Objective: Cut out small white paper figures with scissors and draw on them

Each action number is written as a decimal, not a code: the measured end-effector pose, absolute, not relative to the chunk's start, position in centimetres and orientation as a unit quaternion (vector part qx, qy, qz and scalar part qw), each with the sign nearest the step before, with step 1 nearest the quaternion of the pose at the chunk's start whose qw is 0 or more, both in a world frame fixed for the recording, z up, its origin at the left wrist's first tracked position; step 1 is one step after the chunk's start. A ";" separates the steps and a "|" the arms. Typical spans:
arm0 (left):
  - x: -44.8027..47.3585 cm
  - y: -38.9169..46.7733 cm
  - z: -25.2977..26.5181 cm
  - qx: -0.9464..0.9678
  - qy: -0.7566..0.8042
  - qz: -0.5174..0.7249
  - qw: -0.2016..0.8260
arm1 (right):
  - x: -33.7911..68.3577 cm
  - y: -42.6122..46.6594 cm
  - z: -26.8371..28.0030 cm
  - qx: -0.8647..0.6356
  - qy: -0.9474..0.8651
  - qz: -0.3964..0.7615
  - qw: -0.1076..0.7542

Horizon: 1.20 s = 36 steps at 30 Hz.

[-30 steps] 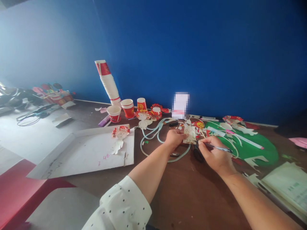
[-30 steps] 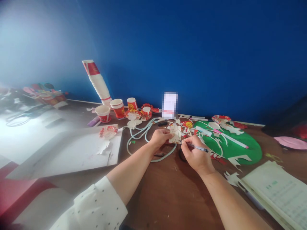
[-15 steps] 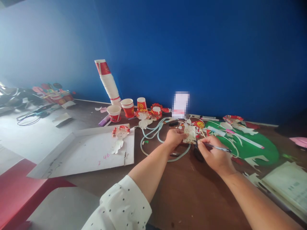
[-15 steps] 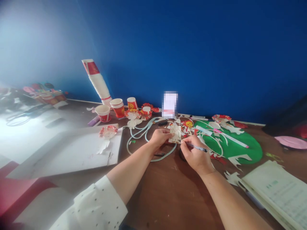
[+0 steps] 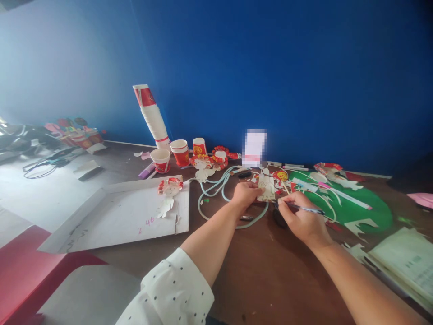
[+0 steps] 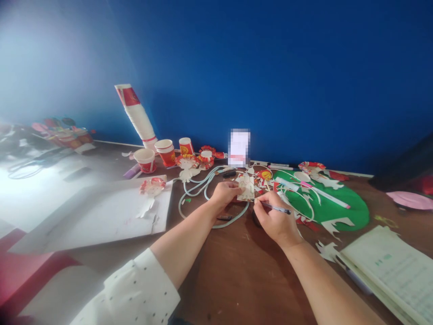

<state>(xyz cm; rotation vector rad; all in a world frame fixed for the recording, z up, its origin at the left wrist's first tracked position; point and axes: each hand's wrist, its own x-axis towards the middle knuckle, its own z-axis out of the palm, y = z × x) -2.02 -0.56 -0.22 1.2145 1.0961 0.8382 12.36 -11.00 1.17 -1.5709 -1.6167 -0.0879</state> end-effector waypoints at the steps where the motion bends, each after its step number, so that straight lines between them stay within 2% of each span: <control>1: -2.0 -0.5 -0.3 0.522 0.473 0.363 0.609 | 12.3 -11.0 1.2 -0.631 -0.646 -0.035 0.428; 26: -2.1 -0.7 0.0 0.509 0.486 0.370 0.607 | 12.2 -11.0 1.0 -0.630 -0.658 -0.022 0.412; 36: -1.9 -0.8 -0.1 0.504 0.489 0.372 0.606 | 12.8 -11.3 1.2 -0.614 -0.633 -0.072 0.466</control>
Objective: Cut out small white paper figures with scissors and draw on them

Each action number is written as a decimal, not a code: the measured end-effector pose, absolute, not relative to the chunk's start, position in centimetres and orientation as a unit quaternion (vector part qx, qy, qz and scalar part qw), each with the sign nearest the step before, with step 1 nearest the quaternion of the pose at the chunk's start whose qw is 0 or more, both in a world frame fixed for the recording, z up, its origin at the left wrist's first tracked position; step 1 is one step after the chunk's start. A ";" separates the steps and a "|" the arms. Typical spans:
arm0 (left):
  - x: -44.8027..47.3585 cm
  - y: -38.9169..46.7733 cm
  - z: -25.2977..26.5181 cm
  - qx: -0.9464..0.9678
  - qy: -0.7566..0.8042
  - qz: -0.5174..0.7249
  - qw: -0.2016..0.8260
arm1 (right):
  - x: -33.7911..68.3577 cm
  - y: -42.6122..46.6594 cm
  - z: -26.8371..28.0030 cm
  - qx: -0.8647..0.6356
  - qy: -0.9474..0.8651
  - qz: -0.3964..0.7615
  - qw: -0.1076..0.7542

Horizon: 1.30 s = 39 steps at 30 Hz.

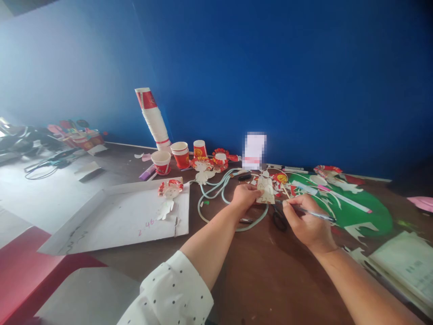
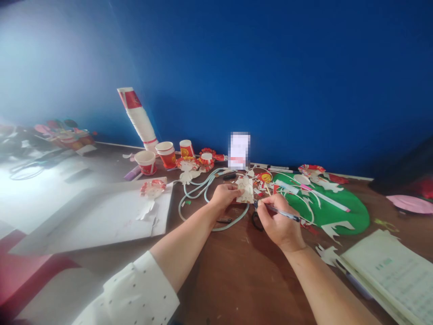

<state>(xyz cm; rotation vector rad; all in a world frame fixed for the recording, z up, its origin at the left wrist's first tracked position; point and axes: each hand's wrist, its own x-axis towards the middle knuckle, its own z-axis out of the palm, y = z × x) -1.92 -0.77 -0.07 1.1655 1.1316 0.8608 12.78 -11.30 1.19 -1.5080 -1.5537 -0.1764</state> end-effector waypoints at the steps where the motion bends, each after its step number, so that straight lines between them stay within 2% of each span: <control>1: -1.9 -0.8 -0.1 0.505 0.490 0.372 0.605 | 12.8 -11.3 1.2 -0.614 -0.633 -0.075 0.465; 25: -2.0 -0.5 -0.6 0.521 0.471 0.372 0.607 | 12.2 -11.0 1.0 -0.623 -0.650 -0.059 0.431; 39: -2.1 -0.5 -0.4 0.515 0.480 0.367 0.607 | 12.3 -11.0 0.9 -0.620 -0.656 -0.110 0.416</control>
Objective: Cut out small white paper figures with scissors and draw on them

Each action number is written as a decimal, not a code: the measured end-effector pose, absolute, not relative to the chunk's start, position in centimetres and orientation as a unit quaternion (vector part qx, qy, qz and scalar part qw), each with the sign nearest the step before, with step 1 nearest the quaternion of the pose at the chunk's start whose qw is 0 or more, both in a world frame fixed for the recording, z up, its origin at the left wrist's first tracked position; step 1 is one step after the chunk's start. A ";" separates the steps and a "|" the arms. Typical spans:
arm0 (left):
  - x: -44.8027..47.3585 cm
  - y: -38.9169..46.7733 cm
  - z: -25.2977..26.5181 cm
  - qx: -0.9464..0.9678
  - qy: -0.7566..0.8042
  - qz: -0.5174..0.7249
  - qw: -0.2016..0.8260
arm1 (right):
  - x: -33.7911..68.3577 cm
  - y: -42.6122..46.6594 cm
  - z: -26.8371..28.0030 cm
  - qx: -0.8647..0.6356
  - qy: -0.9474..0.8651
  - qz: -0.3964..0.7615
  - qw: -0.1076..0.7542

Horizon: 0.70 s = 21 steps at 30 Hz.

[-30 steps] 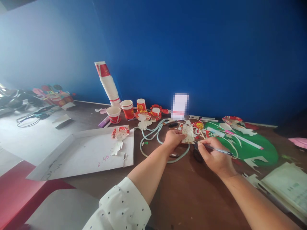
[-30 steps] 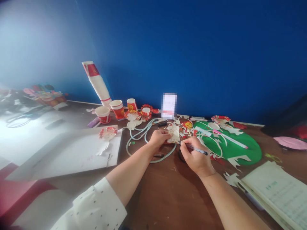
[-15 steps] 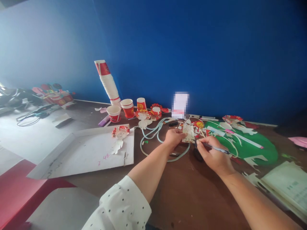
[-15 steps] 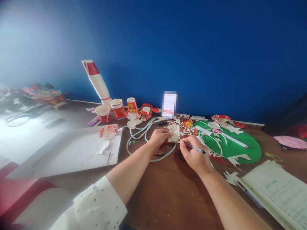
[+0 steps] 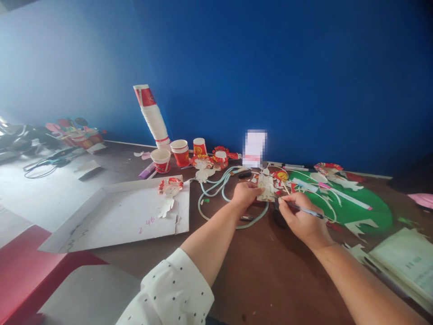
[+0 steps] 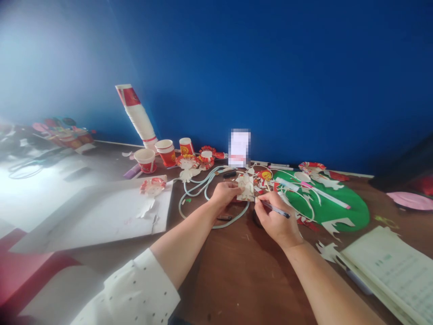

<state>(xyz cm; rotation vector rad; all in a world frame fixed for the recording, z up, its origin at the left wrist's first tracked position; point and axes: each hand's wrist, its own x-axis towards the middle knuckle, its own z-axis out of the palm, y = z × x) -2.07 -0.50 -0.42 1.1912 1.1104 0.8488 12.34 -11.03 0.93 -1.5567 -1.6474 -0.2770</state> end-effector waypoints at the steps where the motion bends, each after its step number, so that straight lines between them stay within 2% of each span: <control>1: -2.1 -0.5 -0.4 0.515 0.480 0.369 0.607 | 12.4 -11.0 0.9 -0.620 -0.655 -0.109 0.417; 12: -2.0 -0.5 -0.5 0.510 0.481 0.373 0.608 | 12.5 -10.9 0.9 -0.617 -0.650 -0.117 0.427; 21: -1.9 -0.6 -0.4 0.489 0.473 0.387 0.623 | 12.4 -10.9 1.0 -0.626 -0.611 -0.122 0.469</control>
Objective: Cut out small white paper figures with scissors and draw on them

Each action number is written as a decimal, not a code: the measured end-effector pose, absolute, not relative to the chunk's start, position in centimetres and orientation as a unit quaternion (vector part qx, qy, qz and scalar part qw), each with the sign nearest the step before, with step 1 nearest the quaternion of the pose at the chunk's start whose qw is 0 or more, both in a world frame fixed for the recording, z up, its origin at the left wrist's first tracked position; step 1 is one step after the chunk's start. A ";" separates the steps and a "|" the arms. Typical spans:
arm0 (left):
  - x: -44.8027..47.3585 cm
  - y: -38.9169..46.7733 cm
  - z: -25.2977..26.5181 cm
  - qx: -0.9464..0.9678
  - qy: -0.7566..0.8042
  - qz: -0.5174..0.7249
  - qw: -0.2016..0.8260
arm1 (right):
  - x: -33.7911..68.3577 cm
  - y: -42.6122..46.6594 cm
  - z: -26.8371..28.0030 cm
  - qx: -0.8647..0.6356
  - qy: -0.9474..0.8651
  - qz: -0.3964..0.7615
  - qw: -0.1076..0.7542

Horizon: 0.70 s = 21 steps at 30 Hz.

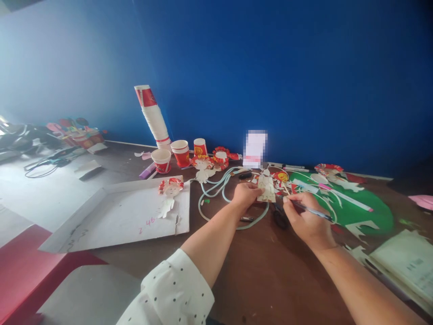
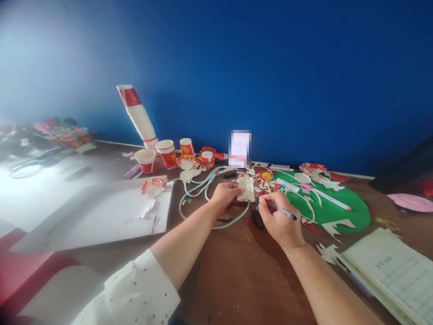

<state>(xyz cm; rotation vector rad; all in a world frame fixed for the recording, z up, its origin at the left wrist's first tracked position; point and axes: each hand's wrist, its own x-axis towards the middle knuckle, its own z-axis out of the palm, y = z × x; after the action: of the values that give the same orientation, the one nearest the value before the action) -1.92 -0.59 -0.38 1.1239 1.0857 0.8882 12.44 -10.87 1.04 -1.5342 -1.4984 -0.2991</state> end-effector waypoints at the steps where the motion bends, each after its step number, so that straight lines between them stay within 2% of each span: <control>1: -1.9 -0.6 -0.4 0.490 0.473 0.387 0.622 | 12.5 -10.8 1.1 -0.633 -0.598 -0.106 0.479; 12: -1.9 -1.6 0.9 0.503 0.454 0.393 0.622 | 13.3 -9.5 0.8 -0.654 -0.436 0.271 0.556; 17: -1.5 -2.5 1.3 0.498 0.434 0.393 0.639 | 12.5 -9.8 1.4 -0.646 -0.374 0.357 0.562; 21: -1.1 -2.5 0.8 0.478 0.422 0.386 0.667 | 12.0 -9.9 2.0 -0.626 -0.370 0.381 0.571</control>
<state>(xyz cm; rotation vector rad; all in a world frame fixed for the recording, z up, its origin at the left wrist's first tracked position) -1.06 -2.53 0.76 1.0786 0.9519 0.8705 11.97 -9.88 2.00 -1.4674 -0.8678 0.8940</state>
